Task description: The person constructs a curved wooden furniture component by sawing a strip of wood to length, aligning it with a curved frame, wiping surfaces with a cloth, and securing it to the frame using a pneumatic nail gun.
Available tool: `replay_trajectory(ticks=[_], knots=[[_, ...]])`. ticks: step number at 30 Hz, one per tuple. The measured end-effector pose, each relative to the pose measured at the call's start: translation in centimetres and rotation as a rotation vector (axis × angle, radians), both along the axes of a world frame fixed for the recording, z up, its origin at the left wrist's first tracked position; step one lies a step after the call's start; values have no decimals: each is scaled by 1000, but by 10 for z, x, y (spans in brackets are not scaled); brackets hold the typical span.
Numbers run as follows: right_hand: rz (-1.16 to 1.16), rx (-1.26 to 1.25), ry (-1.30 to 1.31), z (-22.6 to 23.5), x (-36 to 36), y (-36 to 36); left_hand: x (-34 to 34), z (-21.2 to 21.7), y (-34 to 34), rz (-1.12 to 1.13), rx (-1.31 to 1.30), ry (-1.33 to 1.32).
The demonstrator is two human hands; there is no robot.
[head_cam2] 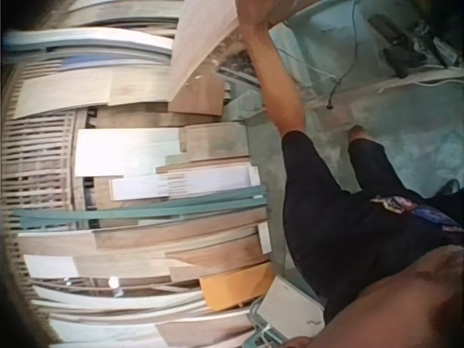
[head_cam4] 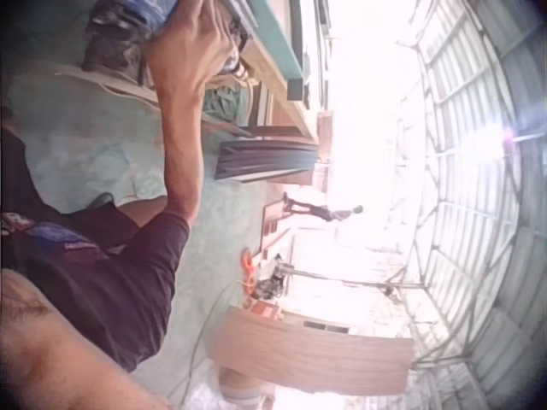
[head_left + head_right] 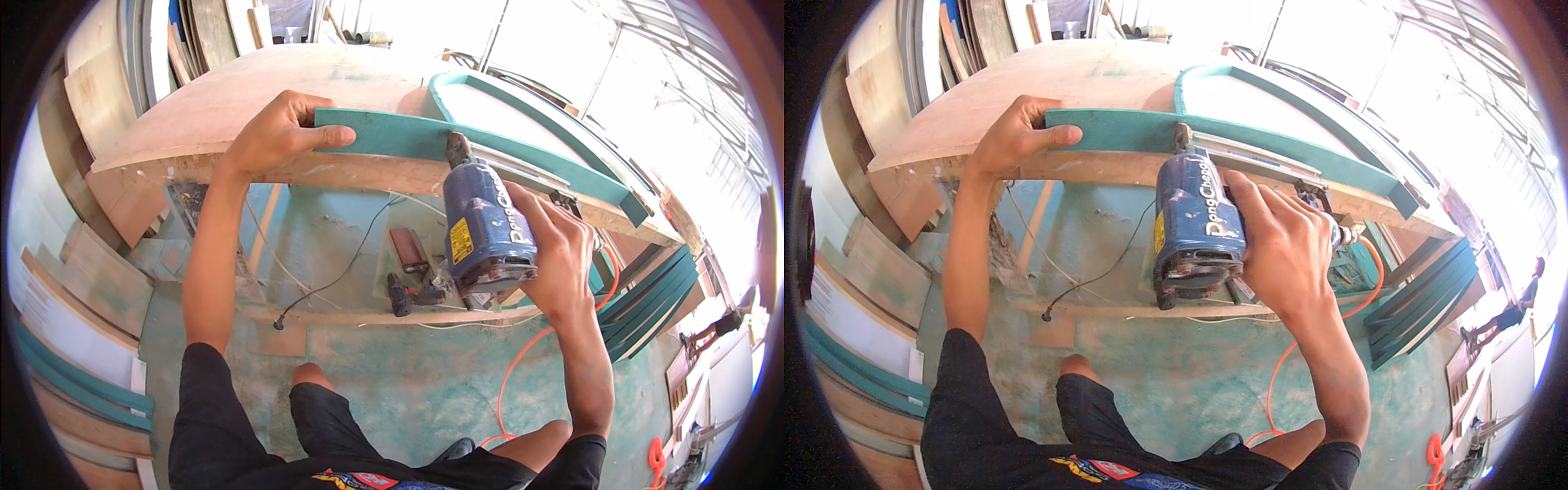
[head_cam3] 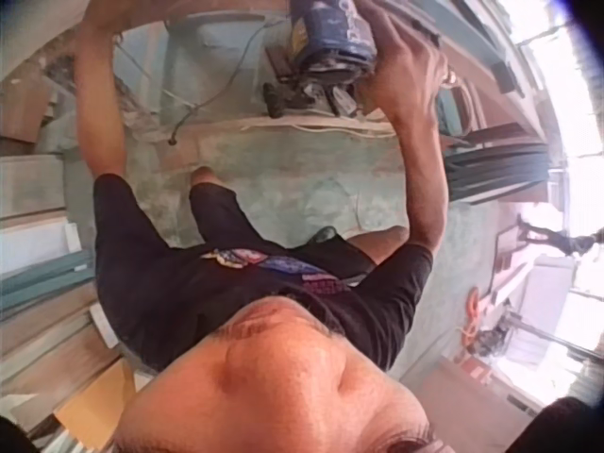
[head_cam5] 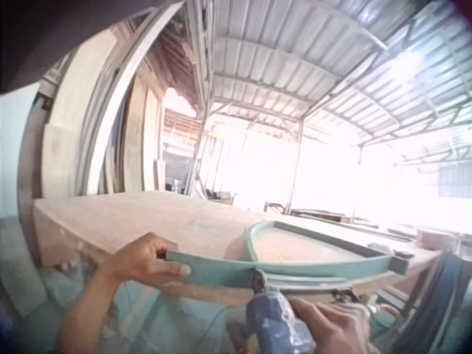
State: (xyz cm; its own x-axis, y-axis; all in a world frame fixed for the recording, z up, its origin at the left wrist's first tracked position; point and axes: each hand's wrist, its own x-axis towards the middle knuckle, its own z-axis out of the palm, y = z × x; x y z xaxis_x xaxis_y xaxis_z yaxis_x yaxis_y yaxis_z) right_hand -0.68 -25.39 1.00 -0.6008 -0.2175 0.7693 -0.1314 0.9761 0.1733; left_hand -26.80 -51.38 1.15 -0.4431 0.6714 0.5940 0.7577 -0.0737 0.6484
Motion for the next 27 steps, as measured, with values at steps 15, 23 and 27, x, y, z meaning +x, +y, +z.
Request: replay_trajectory(ticks=[15, 23, 27], knots=[[11, 58, -45, 13, 3, 1, -90, 79, 56, 225, -278, 406], [27, 55, -86, 19, 0, -1, -94, 82, 166, 244, -585, 591], [17, 54, -112, 24, 3, -1, -110, 82, 165, 134, -522, 439]])
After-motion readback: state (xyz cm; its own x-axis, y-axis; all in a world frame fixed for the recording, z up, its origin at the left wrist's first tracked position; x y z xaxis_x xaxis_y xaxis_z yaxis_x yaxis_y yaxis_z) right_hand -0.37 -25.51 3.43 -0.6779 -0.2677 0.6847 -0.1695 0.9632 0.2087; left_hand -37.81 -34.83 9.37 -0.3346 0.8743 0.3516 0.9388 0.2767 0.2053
